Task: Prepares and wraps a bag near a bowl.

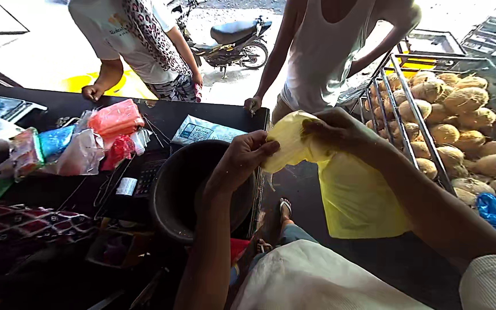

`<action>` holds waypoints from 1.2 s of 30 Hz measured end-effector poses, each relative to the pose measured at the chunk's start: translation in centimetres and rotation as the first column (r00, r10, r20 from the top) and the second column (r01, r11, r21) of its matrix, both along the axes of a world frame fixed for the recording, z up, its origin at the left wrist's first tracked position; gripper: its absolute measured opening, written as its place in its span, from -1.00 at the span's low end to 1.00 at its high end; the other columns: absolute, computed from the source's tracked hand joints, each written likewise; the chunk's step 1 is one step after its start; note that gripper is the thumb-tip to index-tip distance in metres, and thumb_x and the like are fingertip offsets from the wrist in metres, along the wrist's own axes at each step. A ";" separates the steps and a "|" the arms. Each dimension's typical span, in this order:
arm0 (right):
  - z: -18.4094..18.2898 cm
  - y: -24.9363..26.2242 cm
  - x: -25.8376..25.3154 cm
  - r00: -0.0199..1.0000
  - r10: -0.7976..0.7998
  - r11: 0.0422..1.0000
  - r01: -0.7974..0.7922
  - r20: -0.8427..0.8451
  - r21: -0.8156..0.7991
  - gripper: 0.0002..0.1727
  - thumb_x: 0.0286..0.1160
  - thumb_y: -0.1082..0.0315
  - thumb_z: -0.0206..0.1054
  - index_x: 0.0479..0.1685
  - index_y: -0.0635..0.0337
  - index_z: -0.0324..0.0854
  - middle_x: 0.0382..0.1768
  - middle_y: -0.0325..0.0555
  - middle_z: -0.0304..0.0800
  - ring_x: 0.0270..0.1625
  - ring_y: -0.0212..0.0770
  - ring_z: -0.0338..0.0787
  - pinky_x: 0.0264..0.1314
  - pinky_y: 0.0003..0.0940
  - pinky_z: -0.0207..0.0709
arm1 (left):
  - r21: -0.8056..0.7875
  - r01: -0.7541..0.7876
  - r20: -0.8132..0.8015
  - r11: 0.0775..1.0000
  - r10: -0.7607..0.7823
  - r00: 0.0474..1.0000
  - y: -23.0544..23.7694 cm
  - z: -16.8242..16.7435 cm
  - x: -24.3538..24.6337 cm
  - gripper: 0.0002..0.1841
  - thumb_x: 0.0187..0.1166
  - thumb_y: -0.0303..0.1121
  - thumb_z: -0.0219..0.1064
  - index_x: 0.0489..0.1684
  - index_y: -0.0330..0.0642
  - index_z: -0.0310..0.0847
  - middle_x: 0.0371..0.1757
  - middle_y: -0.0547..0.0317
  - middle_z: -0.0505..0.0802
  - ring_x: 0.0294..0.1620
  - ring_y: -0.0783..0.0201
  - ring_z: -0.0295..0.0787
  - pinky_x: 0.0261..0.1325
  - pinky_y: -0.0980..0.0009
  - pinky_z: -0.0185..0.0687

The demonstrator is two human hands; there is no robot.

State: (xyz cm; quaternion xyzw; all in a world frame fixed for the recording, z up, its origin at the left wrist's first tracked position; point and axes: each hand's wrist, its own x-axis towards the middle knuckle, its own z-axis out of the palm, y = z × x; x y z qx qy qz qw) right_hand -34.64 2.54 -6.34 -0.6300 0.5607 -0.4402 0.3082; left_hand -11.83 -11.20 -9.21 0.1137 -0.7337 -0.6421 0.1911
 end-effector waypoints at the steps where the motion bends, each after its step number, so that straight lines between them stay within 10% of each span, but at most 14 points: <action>1: -0.1 -0.9 -0.7 0.999 0.043 0.999 -0.044 -0.033 -0.029 -0.59 0.84 0.20 0.05 -0.36 0.13 0.72 -0.60 -0.41 0.63 -0.58 -0.60 0.58 -0.56 -0.68 0.47 | 0.003 -0.004 0.007 1.000 0.004 1.000 -0.3 -0.2 0.3 -0.85 0.72 -0.40 0.27 -0.13 -0.26 0.72 -0.34 0.14 0.83 -0.40 0.40 0.73 -0.31 0.51 0.68; 10: 0.4 -2.8 -2.7 0.944 0.272 0.952 -0.235 -0.189 0.196 -0.71 0.44 0.09 0.51 -0.09 0.09 0.73 -0.54 -0.40 0.75 -0.54 -0.58 0.68 -0.52 -0.63 0.60 | 0.124 -0.190 -0.071 0.974 0.199 0.977 -0.9 -1.5 1.7 -0.88 0.69 -0.38 0.33 -0.15 -0.23 0.74 -0.29 0.16 0.84 -0.30 0.39 0.78 -0.13 0.43 0.78; 15: -4.6 0.2 1.1 0.913 0.330 0.886 -0.212 -0.240 0.413 -0.76 0.51 0.21 0.44 -0.44 0.15 0.72 -0.62 -0.30 0.66 -0.56 -0.44 0.63 -0.47 -0.38 0.52 | 0.167 -0.465 -0.278 0.869 0.494 0.824 -2.3 1.6 -3.3 -0.88 0.61 -0.33 0.38 -0.22 -0.17 0.62 -0.36 0.25 0.77 -0.32 0.38 0.75 -0.18 0.35 0.78; 17: -8.3 1.6 2.2 0.979 0.203 0.953 -0.203 0.022 0.225 -0.86 0.61 0.34 0.29 -0.23 0.16 0.71 -0.45 -0.41 0.74 -0.39 -0.61 0.69 -0.27 -0.58 0.65 | 0.034 -0.583 -0.330 0.812 0.560 0.760 -0.8 1.6 -5.7 -0.63 0.59 -0.24 0.42 0.18 -0.25 0.49 0.07 0.07 0.71 0.11 0.28 0.70 0.17 0.30 0.71; 20: -10.9 4.3 2.4 0.817 -0.232 0.948 0.311 0.528 -0.065 -0.74 0.67 0.46 0.09 -0.01 0.00 0.70 -0.15 -0.52 0.87 -0.06 -0.63 0.79 0.14 -0.58 0.70 | -0.164 -0.584 -0.286 0.795 0.528 0.800 5.5 -2.3 -3.8 -0.12 0.60 0.04 0.36 0.83 -0.19 0.03 0.86 -0.03 0.16 0.84 0.11 0.09 0.73 0.06 0.29; 23: -13.4 6.2 2.4 0.549 -0.475 0.735 0.677 0.688 -0.033 -0.75 0.71 0.47 0.01 0.12 0.11 0.58 -0.08 -0.47 0.84 0.04 -0.61 0.78 0.23 -0.58 0.67 | 0.320 -0.359 -0.039 0.877 0.391 0.919 11.2 -11.9 -1.9 -0.31 0.71 0.06 0.23 0.73 -0.10 0.19 0.69 0.29 0.47 0.64 0.33 0.41 0.59 0.22 0.48; 25: -13.2 7.3 3.7 0.468 -0.520 0.719 0.691 0.714 0.071 -0.74 0.74 0.46 -0.05 0.19 0.10 0.51 -0.07 -0.49 0.81 0.04 -0.64 0.76 0.21 -0.63 0.66 | 0.787 -0.061 0.008 0.614 0.090 0.996 12.5 -15.4 -2.3 -0.12 0.62 0.43 0.00 0.61 -0.22 0.33 0.42 0.06 0.73 0.40 0.12 0.71 0.38 0.08 0.70; 27: -12.0 7.5 5.5 0.351 -0.543 0.728 0.649 0.763 0.220 -0.72 0.77 0.41 -0.07 0.08 -0.10 0.56 -0.20 -0.52 0.85 -0.13 -0.62 0.81 -0.01 -0.59 0.75 | 0.913 0.154 -0.153 0.379 -0.031 0.988 12.4 -16.2 -3.2 0.17 0.14 0.67 0.20 0.59 -0.18 0.36 0.38 -0.03 0.76 0.43 0.03 0.69 0.44 0.02 0.65; 32: -13.9 9.3 5.3 0.425 -0.487 0.764 0.631 0.763 0.136 -0.75 0.62 0.39 0.19 0.09 -0.14 0.70 -0.17 -0.39 0.90 -0.13 -0.50 0.86 -0.05 -0.50 0.79 | 0.926 0.266 -0.300 0.267 0.097 0.949 11.3 -14.9 -4.8 -0.61 0.43 -0.10 0.57 0.11 -0.08 0.75 0.06 -0.01 0.90 0.13 0.14 0.87 0.30 0.13 0.76; 36: -16.2 10.5 3.5 0.303 -0.602 0.676 0.685 0.739 0.271 -0.85 0.66 0.32 0.19 0.01 -0.04 0.66 -0.24 -0.26 0.88 -0.21 -0.38 0.88 -0.11 -0.37 0.82 | 0.829 0.096 -0.197 0.551 0.126 0.972 10.6 -15.3 -5.1 -0.90 0.59 -0.48 0.38 -0.13 -0.25 0.82 -0.15 0.02 0.91 -0.11 0.24 0.89 0.14 0.26 0.82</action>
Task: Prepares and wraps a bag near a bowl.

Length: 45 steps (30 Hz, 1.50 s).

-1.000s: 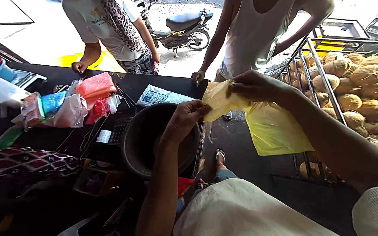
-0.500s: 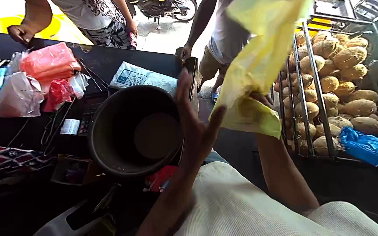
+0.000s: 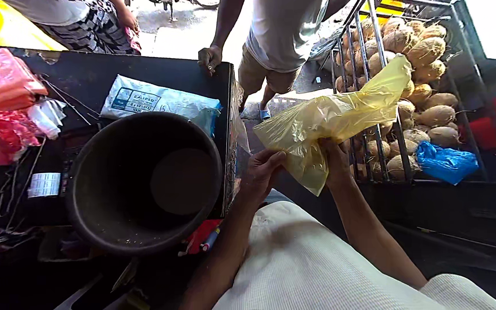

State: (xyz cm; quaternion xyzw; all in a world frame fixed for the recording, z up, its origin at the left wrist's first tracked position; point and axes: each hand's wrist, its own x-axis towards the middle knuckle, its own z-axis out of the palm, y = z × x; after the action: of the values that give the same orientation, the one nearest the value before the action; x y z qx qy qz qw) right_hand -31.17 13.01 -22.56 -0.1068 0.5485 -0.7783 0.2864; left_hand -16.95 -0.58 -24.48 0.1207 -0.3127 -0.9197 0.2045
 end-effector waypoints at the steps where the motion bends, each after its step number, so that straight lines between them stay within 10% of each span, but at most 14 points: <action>1: -1.2 0.9 -0.9 0.999 -0.028 0.997 0.027 0.019 0.067 -0.82 0.70 0.18 0.23 0.04 0.01 0.65 -0.23 -0.21 0.87 -0.21 -0.33 0.87 -0.12 -0.31 0.81 | -0.102 -0.017 0.067 0.995 0.024 0.997 -0.2 -0.4 0.0 -0.90 0.60 -0.50 0.37 -0.14 -0.30 0.80 -0.17 0.00 0.90 -0.13 0.24 0.88 0.14 0.26 0.82; 6: 0.1 6.1 -2.3 0.791 -0.086 0.851 0.375 -0.606 0.369 -0.69 0.81 0.11 0.11 0.11 0.18 0.51 -0.28 -0.31 0.66 -0.30 -0.42 0.71 -0.16 -0.39 0.69 | -0.281 -0.108 0.174 0.954 0.161 0.971 -0.3 -1.3 0.7 -0.94 0.53 -0.53 0.45 -0.19 -0.34 0.79 -0.31 0.05 0.89 -0.28 0.33 0.83 -0.07 0.39 0.79; 12: 4.8 -1.1 4.7 0.393 0.718 0.676 -0.201 -0.574 0.709 -0.69 0.51 0.07 0.47 -0.05 0.12 0.66 -0.26 -0.25 0.79 -0.18 -0.38 0.79 -0.06 -0.29 0.73 | -0.205 -0.096 0.212 0.974 0.140 0.967 1.0 0.6 1.9 -0.92 0.47 -0.41 0.52 -0.35 -0.21 0.79 -0.49 0.16 0.86 -0.48 0.41 0.79 -0.29 0.45 0.78; 17: 4.3 -1.9 4.2 0.387 0.741 0.671 -0.407 -0.548 0.620 -0.88 0.66 0.31 0.30 -0.15 0.14 0.70 -0.29 -0.32 0.77 -0.20 -0.51 0.75 -0.05 -0.51 0.70 | -0.331 -0.104 0.050 0.938 0.127 0.991 -1.0 0.9 5.3 -0.90 0.67 -0.44 0.31 -0.15 -0.25 0.73 -0.32 0.14 0.84 -0.36 0.37 0.78 -0.18 0.42 0.79; 22: 4.9 -2.8 5.7 0.391 0.751 0.654 -0.557 -0.533 0.513 -0.74 0.58 0.12 0.43 -0.04 0.12 0.66 -0.22 -0.33 0.83 -0.11 -0.46 0.83 0.06 -0.46 0.76 | -0.308 -0.185 0.045 0.933 0.208 0.977 -0.4 2.4 7.0 -0.84 0.53 -0.51 0.44 -0.44 -0.19 0.59 -0.50 0.20 0.75 -0.48 0.43 0.68 -0.32 0.51 0.68; 36: 6.2 -3.3 8.7 0.532 0.564 0.801 -0.537 -0.631 0.264 -0.86 0.66 0.31 0.21 -0.16 0.14 0.62 -0.41 -0.36 0.69 -0.38 -0.55 0.65 -0.34 -0.65 0.57 | -0.100 -0.345 -0.094 0.933 0.337 0.937 0.5 4.9 8.9 -0.84 0.47 -0.21 0.55 -0.35 -0.07 0.83 -0.44 0.19 0.84 -0.50 0.47 0.74 -0.35 0.55 0.72; 41: 7.4 -4.7 10.6 0.335 0.634 0.736 -0.539 -0.697 0.411 -0.88 0.59 0.32 0.38 -0.09 0.17 0.66 -0.28 -0.31 0.78 -0.19 -0.46 0.79 -0.05 -0.47 0.76 | -0.252 -0.398 -0.054 0.882 0.398 0.916 0.6 5.2 9.8 -0.74 0.53 -0.15 0.50 -0.54 -0.04 0.81 -0.57 0.30 0.79 -0.53 0.52 0.69 -0.34 0.56 0.68; 45: 7.5 -4.9 10.3 0.375 0.623 0.750 -0.537 -0.686 0.387 -0.91 0.65 0.41 0.29 -0.12 0.20 0.68 -0.30 -0.29 0.77 -0.25 -0.49 0.77 -0.13 -0.57 0.72 | -0.255 -0.433 -0.079 0.864 0.428 0.900 0.5 5.3 10.7 -0.58 0.56 0.14 0.36 -0.55 0.03 0.69 -0.62 0.33 0.71 -0.58 0.49 0.66 -0.38 0.55 0.66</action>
State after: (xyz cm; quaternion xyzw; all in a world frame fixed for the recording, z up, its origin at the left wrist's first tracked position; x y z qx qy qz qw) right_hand -20.86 8.11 -15.05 -0.6055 0.5795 -0.4704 0.2762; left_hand -6.27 -0.04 -19.19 0.1496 -0.3967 -0.8014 0.4219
